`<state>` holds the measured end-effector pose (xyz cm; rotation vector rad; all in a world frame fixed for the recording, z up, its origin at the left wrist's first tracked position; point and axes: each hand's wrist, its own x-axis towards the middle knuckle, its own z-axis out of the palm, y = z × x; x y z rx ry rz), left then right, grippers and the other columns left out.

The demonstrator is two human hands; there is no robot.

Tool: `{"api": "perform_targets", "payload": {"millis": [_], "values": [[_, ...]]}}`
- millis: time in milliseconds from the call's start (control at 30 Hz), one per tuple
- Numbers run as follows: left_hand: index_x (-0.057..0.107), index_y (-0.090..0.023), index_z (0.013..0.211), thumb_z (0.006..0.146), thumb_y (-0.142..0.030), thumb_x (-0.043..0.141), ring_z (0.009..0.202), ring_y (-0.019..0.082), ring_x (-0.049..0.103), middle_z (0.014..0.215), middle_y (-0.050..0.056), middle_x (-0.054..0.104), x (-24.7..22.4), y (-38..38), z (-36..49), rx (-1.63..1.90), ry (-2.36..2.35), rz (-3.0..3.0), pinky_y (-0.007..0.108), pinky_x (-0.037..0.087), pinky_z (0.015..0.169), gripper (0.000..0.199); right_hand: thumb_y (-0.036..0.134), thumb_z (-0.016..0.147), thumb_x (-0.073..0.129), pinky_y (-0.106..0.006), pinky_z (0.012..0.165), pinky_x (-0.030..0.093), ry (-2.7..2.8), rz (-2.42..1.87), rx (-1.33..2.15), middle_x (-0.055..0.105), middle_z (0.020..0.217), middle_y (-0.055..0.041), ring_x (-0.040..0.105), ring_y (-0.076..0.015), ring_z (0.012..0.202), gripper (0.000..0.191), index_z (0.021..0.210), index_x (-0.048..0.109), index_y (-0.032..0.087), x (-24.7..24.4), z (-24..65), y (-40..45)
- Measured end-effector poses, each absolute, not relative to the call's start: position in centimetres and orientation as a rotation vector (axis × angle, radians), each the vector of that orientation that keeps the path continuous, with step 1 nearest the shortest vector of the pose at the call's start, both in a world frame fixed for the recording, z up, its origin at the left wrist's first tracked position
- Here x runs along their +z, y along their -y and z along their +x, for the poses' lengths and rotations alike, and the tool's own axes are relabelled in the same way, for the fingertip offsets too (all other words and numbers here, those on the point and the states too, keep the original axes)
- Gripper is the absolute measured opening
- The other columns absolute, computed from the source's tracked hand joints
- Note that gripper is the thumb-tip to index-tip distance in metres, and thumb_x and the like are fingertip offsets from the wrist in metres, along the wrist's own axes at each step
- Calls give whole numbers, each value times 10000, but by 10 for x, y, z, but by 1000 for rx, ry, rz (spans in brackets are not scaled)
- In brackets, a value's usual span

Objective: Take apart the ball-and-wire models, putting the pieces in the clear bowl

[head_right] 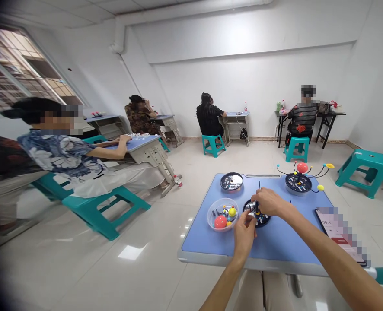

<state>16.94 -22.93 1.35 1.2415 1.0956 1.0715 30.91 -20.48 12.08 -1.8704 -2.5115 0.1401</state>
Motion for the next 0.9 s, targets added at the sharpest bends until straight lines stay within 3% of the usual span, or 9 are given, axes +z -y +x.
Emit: {"api": "perform_targets", "payload": {"millis": [133, 300, 433, 633, 800, 900], "values": [[662, -161, 1125, 820, -285, 583, 451, 96, 493, 722, 17, 640, 16, 215, 187, 1081, -1119, 1269, 207, 379, 410, 339, 38, 799, 525, -237, 686, 377, 2550, -1862, 168, 702, 960, -85, 610, -197, 969, 313, 982, 725, 195, 105, 307, 198], [720, -171, 981, 826, -276, 589, 636, 171, 624, 749, 61, 695, 14, 204, 195, 1096, -1166, 1370, 264, 488, 590, 228, 55, 824, 520, -244, 709, 380, 2554, -1842, 134, 700, 952, -96, 608, -199, 978, 265, 960, 717, 169, 105, 311, 199], [730, -167, 923, 826, -273, 580, 671, 176, 635, 750, 62, 700, 11, 199, 197, 1081, -1202, 1394, 277, 502, 628, 207, 91, 876, 499, -263, 746, 374, 2508, -1849, 42, 692, 947, -92, 600, -196, 949, 226, 928, 705, 166, 111, 313, 203], [717, -163, 997, 804, -255, 606, 567, 122, 584, 748, 39, 678, 17, 199, 197, 1060, -1194, 1344, 230, 468, 540, 241, 96, 904, 478, -283, 746, 361, 2399, -1837, -9, 684, 953, -74, 582, -185, 902, 234, 962, 691, 173, 126, 316, 209], [617, -171, 1160, 779, -375, 667, 448, 51, 464, 824, 10, 632, 42, 220, 175, 1211, -1038, 1164, 184, 366, 401, 436, 94, 882, 491, -272, 712, 379, 2294, -1699, 30, 652, 858, -57, 566, -176, 856, 211, 930, 681, 173, 132, 308, 232], [633, -164, 1016, 791, -500, 657, 429, 53, 425, 649, -38, 560, 61, 242, 151, 1299, -940, 1088, 167, 320, 372, 405, 107, 883, 486, -268, 677, 384, 2222, -1564, 93, 631, 826, -47, 559, -167, 807, 200, 907, 671, 180, 124, 290, 254]]}}
